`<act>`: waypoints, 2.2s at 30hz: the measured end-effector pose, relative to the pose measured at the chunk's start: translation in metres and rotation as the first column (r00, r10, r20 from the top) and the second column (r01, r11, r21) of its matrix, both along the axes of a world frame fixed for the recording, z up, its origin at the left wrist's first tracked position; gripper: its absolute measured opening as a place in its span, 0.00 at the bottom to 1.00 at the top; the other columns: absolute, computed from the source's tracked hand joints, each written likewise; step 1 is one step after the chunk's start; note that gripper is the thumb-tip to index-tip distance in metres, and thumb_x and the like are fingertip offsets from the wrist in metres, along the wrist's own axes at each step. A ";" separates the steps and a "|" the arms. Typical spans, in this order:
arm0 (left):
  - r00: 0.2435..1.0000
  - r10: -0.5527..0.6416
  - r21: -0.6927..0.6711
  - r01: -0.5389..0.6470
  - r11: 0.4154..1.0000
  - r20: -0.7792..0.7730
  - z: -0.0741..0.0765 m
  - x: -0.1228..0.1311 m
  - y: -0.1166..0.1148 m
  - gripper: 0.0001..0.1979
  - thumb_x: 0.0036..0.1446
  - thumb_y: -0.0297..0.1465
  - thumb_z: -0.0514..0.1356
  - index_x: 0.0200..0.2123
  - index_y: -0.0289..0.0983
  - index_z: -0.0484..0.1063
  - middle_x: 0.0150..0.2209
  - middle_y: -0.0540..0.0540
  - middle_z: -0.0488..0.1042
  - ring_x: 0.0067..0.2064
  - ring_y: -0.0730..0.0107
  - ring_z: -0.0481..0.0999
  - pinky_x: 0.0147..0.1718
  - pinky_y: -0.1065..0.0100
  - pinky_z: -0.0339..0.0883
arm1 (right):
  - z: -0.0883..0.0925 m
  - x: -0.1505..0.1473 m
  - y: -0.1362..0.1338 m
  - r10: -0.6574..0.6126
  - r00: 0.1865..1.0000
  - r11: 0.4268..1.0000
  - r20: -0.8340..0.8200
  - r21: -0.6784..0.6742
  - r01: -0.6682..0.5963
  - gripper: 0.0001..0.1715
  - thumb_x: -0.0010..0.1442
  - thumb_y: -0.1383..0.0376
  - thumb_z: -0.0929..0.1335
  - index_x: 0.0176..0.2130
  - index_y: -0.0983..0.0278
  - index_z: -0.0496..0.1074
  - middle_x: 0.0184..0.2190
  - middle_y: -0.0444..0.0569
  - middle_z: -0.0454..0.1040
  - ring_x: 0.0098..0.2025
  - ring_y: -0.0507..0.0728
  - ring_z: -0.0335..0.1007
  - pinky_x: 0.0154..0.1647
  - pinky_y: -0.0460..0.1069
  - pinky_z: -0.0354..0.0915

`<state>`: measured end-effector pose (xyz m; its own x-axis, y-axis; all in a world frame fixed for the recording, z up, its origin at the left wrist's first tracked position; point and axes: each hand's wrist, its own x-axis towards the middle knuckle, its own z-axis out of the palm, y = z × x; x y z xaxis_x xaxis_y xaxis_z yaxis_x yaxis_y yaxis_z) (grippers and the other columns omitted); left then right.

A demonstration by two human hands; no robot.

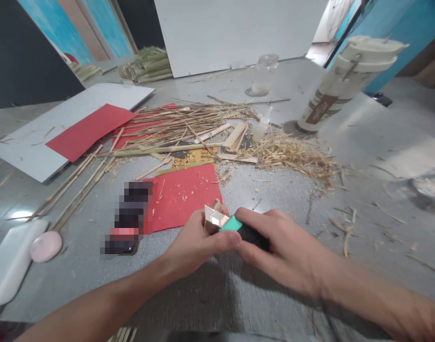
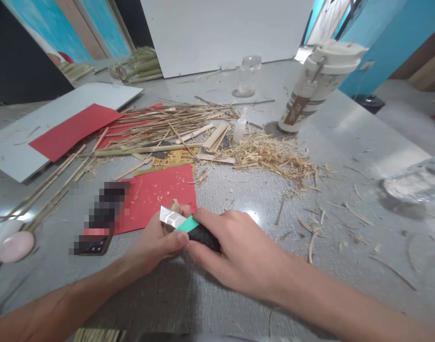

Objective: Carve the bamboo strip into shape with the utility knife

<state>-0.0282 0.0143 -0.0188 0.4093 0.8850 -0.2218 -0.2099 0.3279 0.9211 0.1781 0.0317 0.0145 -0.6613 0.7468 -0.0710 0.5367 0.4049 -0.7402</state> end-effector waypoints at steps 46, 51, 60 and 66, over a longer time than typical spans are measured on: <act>0.946 0.127 0.121 -0.095 0.988 -0.298 0.015 0.006 -0.006 0.18 0.62 0.41 0.68 0.27 0.39 0.67 0.27 0.53 0.66 0.32 0.70 0.64 0.35 0.70 0.63 | -0.008 -0.003 -0.022 -0.170 0.970 0.866 0.171 0.495 0.064 0.15 0.78 0.57 0.60 0.38 0.58 0.63 0.19 0.40 0.72 0.16 0.56 0.69 0.24 0.53 0.42; 0.952 0.096 0.102 -0.069 0.992 -0.290 0.014 0.006 -0.005 0.23 0.61 0.42 0.68 0.24 0.40 0.59 0.25 0.54 0.60 0.31 0.71 0.62 0.35 0.69 0.63 | -0.007 -0.004 -0.020 -0.173 0.969 0.857 0.176 0.512 0.060 0.15 0.78 0.58 0.59 0.37 0.58 0.63 0.19 0.41 0.73 0.16 0.57 0.70 0.23 0.52 0.42; 0.914 0.137 0.132 -0.093 0.987 -0.383 0.016 0.007 -0.009 0.21 0.65 0.44 0.64 0.26 0.40 0.63 0.26 0.55 0.57 0.30 0.72 0.55 0.30 0.70 0.58 | -0.005 -0.005 -0.023 -0.210 0.959 0.815 0.192 0.577 0.063 0.15 0.77 0.58 0.59 0.36 0.58 0.63 0.19 0.42 0.73 0.16 0.58 0.71 0.24 0.52 0.40; 0.892 0.133 0.132 -0.083 0.988 -0.432 0.016 0.005 -0.009 0.20 0.66 0.45 0.63 0.28 0.39 0.66 0.27 0.54 0.61 0.30 0.71 0.57 0.30 0.69 0.57 | -0.004 -0.007 -0.025 -0.244 0.948 0.783 0.204 0.618 0.068 0.16 0.78 0.57 0.59 0.36 0.58 0.64 0.20 0.43 0.73 0.17 0.58 0.72 0.24 0.51 0.41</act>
